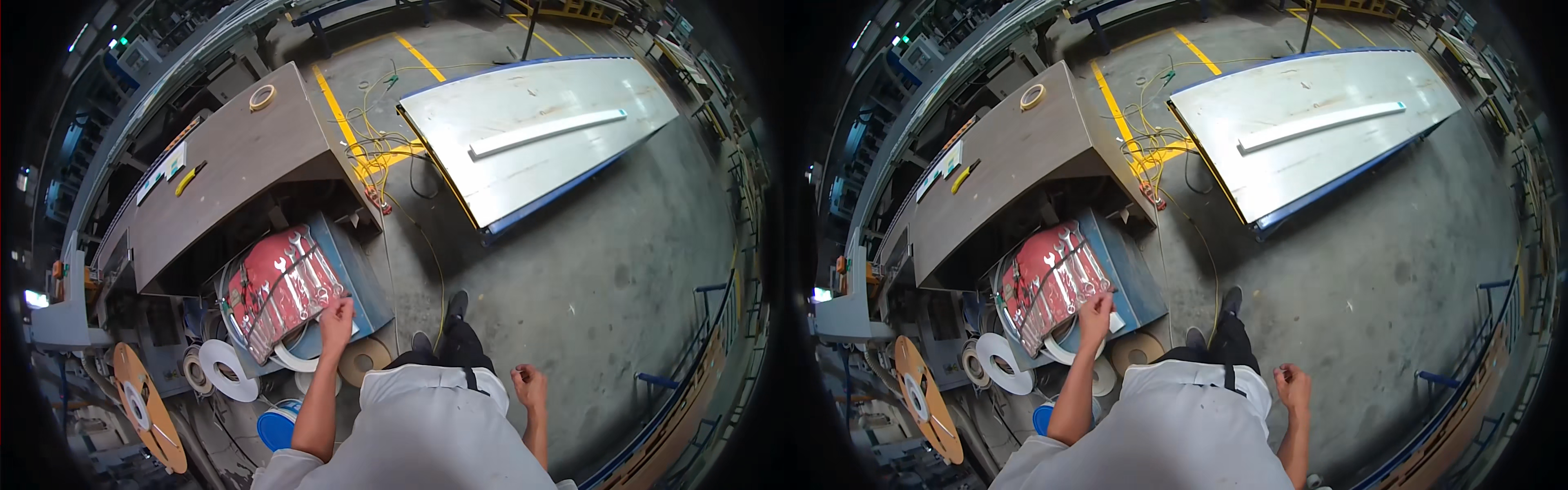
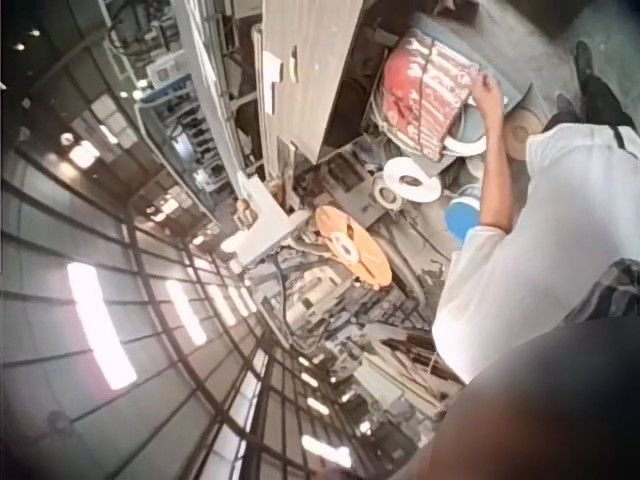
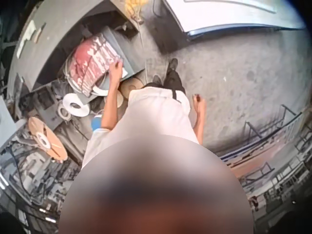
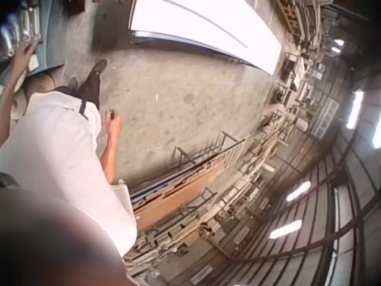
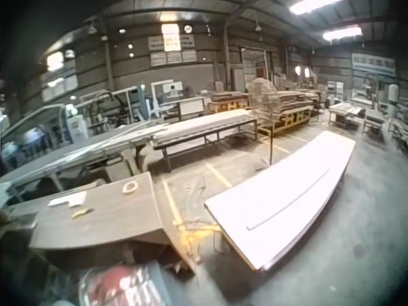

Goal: Assembling furniture components by applying masking tape and plastic profiles to panels.

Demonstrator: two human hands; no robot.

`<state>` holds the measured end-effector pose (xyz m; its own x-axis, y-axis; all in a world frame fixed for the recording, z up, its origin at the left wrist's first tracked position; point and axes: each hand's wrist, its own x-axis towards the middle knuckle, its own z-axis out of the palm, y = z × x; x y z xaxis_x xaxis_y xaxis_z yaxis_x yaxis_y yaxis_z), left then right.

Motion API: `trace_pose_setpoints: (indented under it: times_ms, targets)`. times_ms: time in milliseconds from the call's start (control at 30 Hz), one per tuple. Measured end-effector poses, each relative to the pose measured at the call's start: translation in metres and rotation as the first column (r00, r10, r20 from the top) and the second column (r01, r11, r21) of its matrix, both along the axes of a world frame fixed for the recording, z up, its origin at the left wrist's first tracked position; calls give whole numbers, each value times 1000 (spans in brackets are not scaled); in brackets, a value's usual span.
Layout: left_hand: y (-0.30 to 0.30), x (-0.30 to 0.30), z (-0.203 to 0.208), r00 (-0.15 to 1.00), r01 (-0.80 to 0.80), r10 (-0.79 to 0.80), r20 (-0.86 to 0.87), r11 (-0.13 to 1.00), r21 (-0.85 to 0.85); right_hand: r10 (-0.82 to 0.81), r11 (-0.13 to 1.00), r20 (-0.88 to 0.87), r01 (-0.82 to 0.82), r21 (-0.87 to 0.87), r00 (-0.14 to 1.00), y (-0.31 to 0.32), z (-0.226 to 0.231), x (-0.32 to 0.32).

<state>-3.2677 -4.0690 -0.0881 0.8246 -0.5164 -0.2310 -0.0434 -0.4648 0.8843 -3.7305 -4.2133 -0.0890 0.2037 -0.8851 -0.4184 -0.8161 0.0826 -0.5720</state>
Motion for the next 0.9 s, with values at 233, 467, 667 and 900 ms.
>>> trace_pose_setpoints:
  times_ms: [233, 467, 667, 900]
  targets:
    - [-96, 58, 61, 950, -310, 305, -62, 941, -137, 122, 989, -8, -122, -86, 993, -183, 10, 95]
    - [-145, 114, 90, 845, -482, 519, 127, 843, -238, 440, 882, 174, -388, -267, 881, -355, 51, 292]
    - [-169, 197, 77, 573, -456, 473, 670, 862, -219, 649, 750, 165, -589, -301, 743, -428, 42, 467]
    - [-221, 265, 77, 446, -722, 723, 528, 639, -264, 821, 570, 162, -801, -183, 547, -450, 65, 617]
